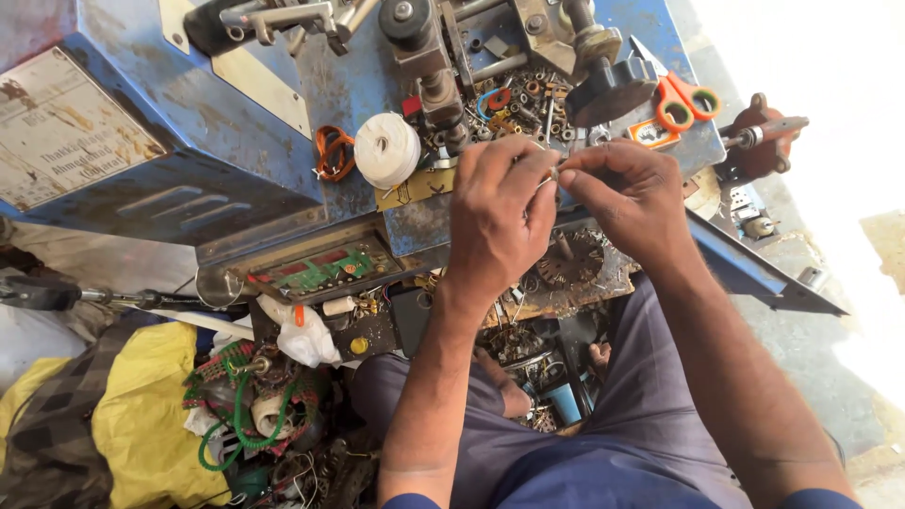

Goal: Manually winding and terminating copper wires on a motor stator using a specialized winding jig.

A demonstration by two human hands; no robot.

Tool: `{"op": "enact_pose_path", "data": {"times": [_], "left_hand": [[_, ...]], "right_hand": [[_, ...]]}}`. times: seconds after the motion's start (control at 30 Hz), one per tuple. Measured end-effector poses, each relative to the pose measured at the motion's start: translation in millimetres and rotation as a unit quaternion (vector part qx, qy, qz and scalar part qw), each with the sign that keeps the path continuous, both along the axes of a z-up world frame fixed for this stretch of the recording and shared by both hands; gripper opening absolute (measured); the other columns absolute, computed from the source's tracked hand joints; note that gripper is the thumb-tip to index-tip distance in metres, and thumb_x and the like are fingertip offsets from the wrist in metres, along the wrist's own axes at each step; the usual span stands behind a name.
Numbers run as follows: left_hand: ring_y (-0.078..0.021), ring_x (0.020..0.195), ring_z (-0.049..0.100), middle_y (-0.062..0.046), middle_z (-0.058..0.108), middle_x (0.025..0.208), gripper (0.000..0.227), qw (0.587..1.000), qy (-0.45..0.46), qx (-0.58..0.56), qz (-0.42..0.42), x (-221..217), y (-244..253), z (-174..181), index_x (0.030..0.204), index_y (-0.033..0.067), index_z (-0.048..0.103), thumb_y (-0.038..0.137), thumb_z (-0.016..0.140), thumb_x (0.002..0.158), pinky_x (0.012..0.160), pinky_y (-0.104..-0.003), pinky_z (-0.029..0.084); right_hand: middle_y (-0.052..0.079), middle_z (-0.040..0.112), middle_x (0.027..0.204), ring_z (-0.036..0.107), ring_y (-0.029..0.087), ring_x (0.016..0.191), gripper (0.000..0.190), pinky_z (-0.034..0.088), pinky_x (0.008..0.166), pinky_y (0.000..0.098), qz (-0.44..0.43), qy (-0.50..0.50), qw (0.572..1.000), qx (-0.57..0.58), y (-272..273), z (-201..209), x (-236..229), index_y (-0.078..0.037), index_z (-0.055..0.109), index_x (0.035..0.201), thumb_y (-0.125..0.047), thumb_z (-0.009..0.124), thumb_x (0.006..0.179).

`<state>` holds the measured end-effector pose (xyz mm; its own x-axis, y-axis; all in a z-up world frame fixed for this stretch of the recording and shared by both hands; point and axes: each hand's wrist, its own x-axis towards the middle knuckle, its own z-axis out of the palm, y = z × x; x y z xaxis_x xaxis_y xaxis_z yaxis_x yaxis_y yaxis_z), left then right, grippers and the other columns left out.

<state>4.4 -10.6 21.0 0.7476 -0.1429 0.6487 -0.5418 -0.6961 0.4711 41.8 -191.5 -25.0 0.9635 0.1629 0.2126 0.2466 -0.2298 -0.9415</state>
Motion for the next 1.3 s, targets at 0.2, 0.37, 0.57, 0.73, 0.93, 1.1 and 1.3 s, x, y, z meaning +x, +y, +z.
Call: {"op": "enact_pose_path", "data": {"times": [0.2, 0.37, 0.57, 0.73, 0.93, 1.1, 1.3], "left_hand": [[-0.0298, 0.104, 0.060, -0.007, 0.062, 0.113, 0.020, 0.998, -0.056, 0.024, -0.006, 13.7, -2.5, -16.8, 0.106, 0.0071, 0.070, 0.004, 0.076, 0.088, 0.093, -0.044, 0.049], [-0.0247, 0.096, 0.061, -0.002, 0.063, 0.105, 0.016, 0.997, -0.080, 0.002, -0.018, 20.5, -0.2, -28.9, 0.101, 0.0102, 0.070, 0.006, 0.076, 0.087, 0.086, -0.043, 0.048], [-0.0243, 0.095, 0.062, -0.001, 0.063, 0.103, 0.017, 0.996, -0.089, -0.006, 0.007, 19.1, 1.3, -31.4, 0.099, 0.0129, 0.069, 0.009, 0.077, 0.084, 0.084, -0.042, 0.046], [-0.0233, 0.095, 0.062, 0.000, 0.062, 0.101, 0.016, 0.996, -0.088, -0.014, 0.012, 18.6, 2.1, -34.3, 0.096, 0.0146, 0.069, 0.011, 0.077, 0.084, 0.085, -0.042, 0.046], [-0.0223, 0.092, 0.059, 0.001, 0.061, 0.098, 0.015, 0.997, -0.075, 0.000, -0.006, 17.1, 3.7, -29.3, 0.099, 0.0146, 0.068, 0.012, 0.076, 0.087, 0.083, -0.042, 0.044], [-0.0200, 0.092, 0.059, 0.003, 0.061, 0.099, 0.014, 0.997, -0.073, 0.007, -0.011, 18.0, 2.9, -30.8, 0.101, 0.0152, 0.065, 0.010, 0.072, 0.090, 0.084, -0.041, 0.042], [-0.0197, 0.090, 0.058, 0.002, 0.061, 0.096, 0.012, 0.997, -0.073, 0.012, -0.003, 17.9, 2.3, -32.1, 0.099, 0.0151, 0.065, 0.011, 0.072, 0.090, 0.083, -0.042, 0.042]], "right_hand": [[0.000, 0.069, 0.080, 0.060, 0.006, 0.072, 0.012, 0.048, 0.065, 0.0236, -0.017, 0.047, 0.999, -0.005, 0.1, -0.8, 2.9, -0.001, 0.077, 0.094, -0.012, 0.075, 0.089], [-0.002, 0.070, 0.081, 0.059, 0.004, 0.070, 0.010, 0.048, 0.062, 0.0221, 0.000, 0.081, 0.996, 0.036, -2.9, -5.3, 9.3, -0.003, 0.076, 0.094, -0.010, 0.073, 0.089], [0.000, 0.069, 0.079, 0.058, 0.005, 0.065, 0.008, 0.045, 0.057, 0.0219, 0.016, 0.128, 0.989, 0.078, -7.6, 7.3, 3.1, -0.003, 0.075, 0.095, -0.009, 0.072, 0.090], [0.000, 0.068, 0.080, 0.059, 0.005, 0.066, 0.008, 0.046, 0.059, 0.0213, 0.000, 0.112, 0.992, 0.065, -15.6, 7.7, -4.1, -0.003, 0.074, 0.097, -0.009, 0.071, 0.092], [0.000, 0.070, 0.084, 0.059, 0.006, 0.070, 0.012, 0.046, 0.063, 0.0217, -0.018, 0.083, 0.995, 0.055, -25.8, -0.6, -14.2, 0.000, 0.075, 0.101, -0.008, 0.073, 0.093], [0.007, 0.068, 0.088, 0.062, 0.010, 0.080, 0.014, 0.049, 0.070, 0.0262, 0.063, -0.035, 0.994, -0.080, -24.8, 21.1, -21.9, 0.003, 0.077, 0.100, -0.009, 0.076, 0.092], [0.001, 0.071, 0.103, 0.068, 0.005, 0.098, 0.024, 0.056, 0.090, 0.0229, 0.053, -0.039, 0.997, 0.031, -0.2, 57.1, -13.2, -0.001, 0.068, 0.112, -0.008, 0.070, 0.090]]}}
